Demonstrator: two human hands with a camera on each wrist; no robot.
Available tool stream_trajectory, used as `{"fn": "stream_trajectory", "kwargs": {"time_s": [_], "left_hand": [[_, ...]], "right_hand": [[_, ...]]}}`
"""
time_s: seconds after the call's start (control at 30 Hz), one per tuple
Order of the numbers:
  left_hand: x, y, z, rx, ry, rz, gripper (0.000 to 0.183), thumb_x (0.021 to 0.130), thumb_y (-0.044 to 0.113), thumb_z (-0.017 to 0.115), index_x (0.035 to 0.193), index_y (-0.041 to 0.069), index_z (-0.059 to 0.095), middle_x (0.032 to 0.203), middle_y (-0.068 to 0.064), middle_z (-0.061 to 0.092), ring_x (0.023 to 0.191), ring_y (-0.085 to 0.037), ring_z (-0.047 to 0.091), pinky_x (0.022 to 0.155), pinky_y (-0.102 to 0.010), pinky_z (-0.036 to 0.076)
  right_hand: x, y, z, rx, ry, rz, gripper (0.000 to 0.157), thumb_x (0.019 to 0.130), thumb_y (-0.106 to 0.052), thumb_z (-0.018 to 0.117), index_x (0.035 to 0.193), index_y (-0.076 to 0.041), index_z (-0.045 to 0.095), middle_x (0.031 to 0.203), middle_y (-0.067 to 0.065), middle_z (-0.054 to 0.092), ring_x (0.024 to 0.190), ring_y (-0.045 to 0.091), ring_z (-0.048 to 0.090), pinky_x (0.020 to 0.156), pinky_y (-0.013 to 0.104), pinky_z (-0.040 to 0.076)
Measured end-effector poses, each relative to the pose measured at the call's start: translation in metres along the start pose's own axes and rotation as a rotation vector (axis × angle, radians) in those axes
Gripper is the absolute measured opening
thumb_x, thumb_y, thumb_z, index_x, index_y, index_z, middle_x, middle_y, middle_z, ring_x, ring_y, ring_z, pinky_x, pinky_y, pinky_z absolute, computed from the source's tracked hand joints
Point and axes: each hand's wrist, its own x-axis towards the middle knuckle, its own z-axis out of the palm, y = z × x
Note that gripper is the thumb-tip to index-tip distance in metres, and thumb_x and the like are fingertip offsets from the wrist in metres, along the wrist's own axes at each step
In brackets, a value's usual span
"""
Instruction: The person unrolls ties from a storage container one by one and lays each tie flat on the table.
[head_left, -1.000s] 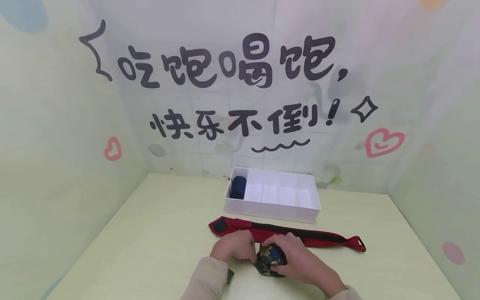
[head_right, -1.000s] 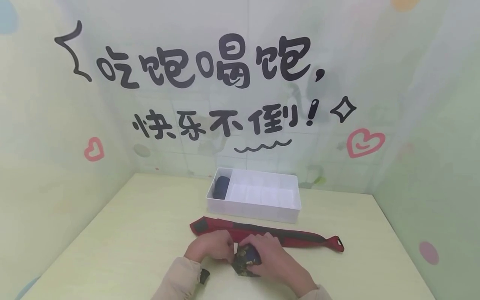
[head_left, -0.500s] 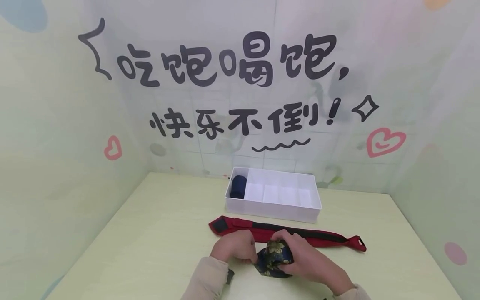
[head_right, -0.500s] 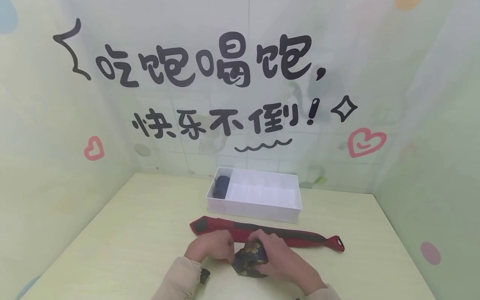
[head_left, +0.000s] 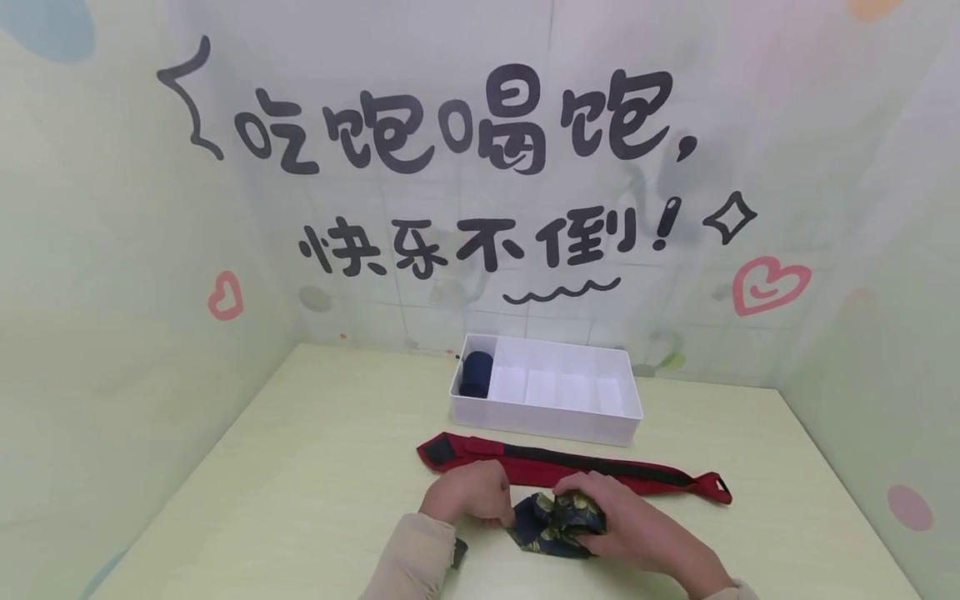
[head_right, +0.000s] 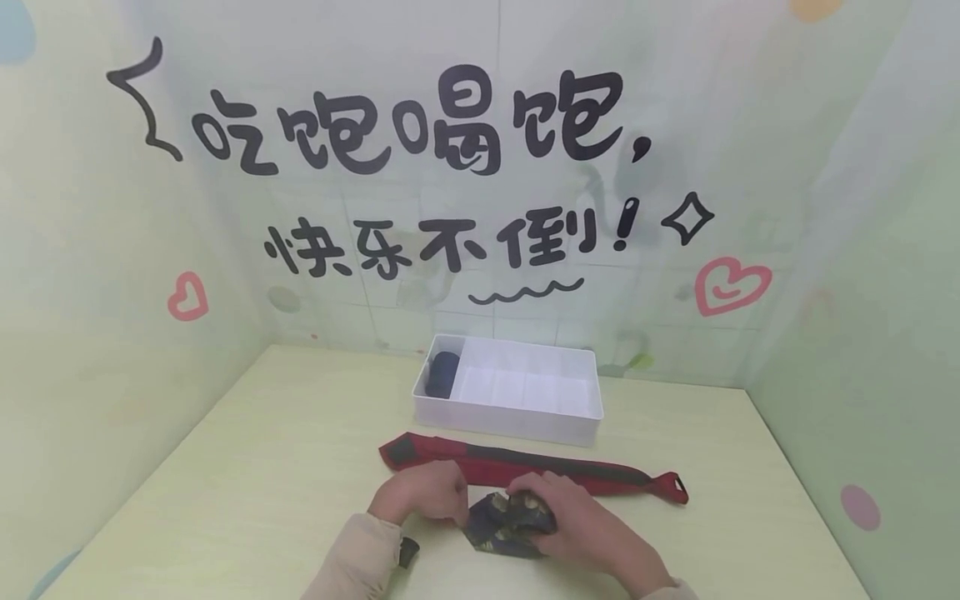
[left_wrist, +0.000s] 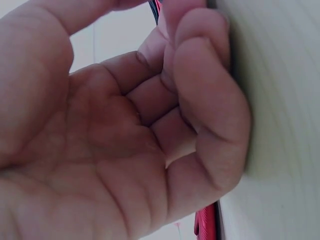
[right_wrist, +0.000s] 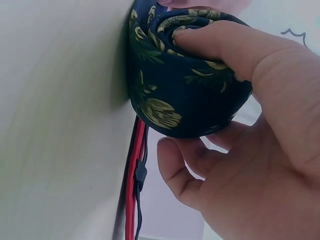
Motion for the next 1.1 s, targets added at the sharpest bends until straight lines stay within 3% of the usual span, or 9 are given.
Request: {"fn": "stream_trajectory", "kwargs": {"time_s": [0.13, 0.27, 0.43, 0.67, 0.73, 0.93, 1.1], "left_hand": [[0.001, 0.0, 0.003, -0.019, -0.006, -0.005, 0.026, 0.076, 0.009, 0.075, 0.052, 0.009, 0.064, 0.045, 0.007, 0.048, 0.045, -0.011, 0.038, 0.046, -0.026, 0.026], [0.001, 0.0, 0.003, -0.019, -0.009, -0.009, 0.026, 0.076, 0.009, 0.075, 0.052, 0.009, 0.064, 0.045, 0.006, 0.049, 0.045, -0.011, 0.038, 0.046, -0.026, 0.027], [0.001, 0.001, 0.002, -0.012, -0.012, -0.014, 0.026, 0.076, 0.009, 0.075, 0.052, 0.01, 0.064, 0.045, 0.007, 0.048, 0.045, -0.011, 0.039, 0.047, -0.026, 0.027], [0.002, 0.001, 0.0, -0.005, -0.02, -0.016, 0.026, 0.076, 0.01, 0.076, 0.053, 0.009, 0.065, 0.046, 0.004, 0.05, 0.045, -0.012, 0.04, 0.048, -0.027, 0.027], [0.002, 0.0, -0.001, -0.003, -0.017, -0.015, 0.024, 0.076, 0.011, 0.077, 0.054, 0.009, 0.066, 0.048, 0.004, 0.052, 0.046, -0.011, 0.041, 0.048, -0.027, 0.028], [0.001, -0.001, -0.004, -0.013, -0.019, 0.003, 0.028, 0.079, 0.024, 0.081, 0.058, 0.01, 0.069, 0.052, 0.002, 0.058, 0.049, -0.01, 0.046, 0.049, -0.026, 0.032], [0.002, -0.002, -0.005, -0.072, -0.031, 0.019, 0.027, 0.083, 0.019, 0.079, 0.061, 0.007, 0.07, 0.053, 0.001, 0.059, 0.049, -0.009, 0.048, 0.05, -0.025, 0.033]], "right_hand": [[-0.004, 0.001, -0.003, -0.012, 0.0, -0.014, 0.056, 0.084, -0.014, 0.082, 0.129, -0.033, 0.056, 0.123, -0.011, 0.063, 0.111, 0.006, 0.059, 0.094, 0.032, 0.056], [-0.008, 0.001, -0.004, -0.09, 0.02, -0.019, 0.057, 0.083, -0.019, 0.083, 0.131, -0.036, 0.056, 0.119, -0.011, 0.063, 0.106, 0.005, 0.059, 0.09, 0.035, 0.056], [-0.01, -0.001, -0.009, -0.154, 0.025, 0.022, 0.058, 0.081, -0.022, 0.085, 0.13, -0.038, 0.057, 0.113, -0.01, 0.063, 0.101, 0.009, 0.058, 0.086, 0.039, 0.055], [-0.012, 0.001, -0.016, -0.049, -0.005, 0.141, 0.057, 0.077, -0.015, 0.087, 0.12, -0.03, 0.054, 0.117, -0.005, 0.063, 0.108, 0.018, 0.059, 0.09, 0.051, 0.055], [-0.012, 0.003, -0.014, -0.028, -0.008, 0.146, 0.056, 0.077, -0.012, 0.087, 0.118, -0.03, 0.054, 0.115, -0.004, 0.063, 0.108, 0.019, 0.059, 0.089, 0.049, 0.056], [-0.015, 0.009, -0.006, -0.116, 0.028, 0.098, 0.056, 0.077, -0.014, 0.086, 0.117, -0.039, 0.055, 0.107, -0.01, 0.059, 0.101, 0.012, 0.055, 0.084, 0.038, 0.056], [-0.017, 0.011, -0.004, -0.113, 0.032, 0.101, 0.057, 0.077, -0.013, 0.085, 0.119, -0.04, 0.056, 0.107, -0.009, 0.058, 0.103, 0.013, 0.055, 0.084, 0.039, 0.055]]}}
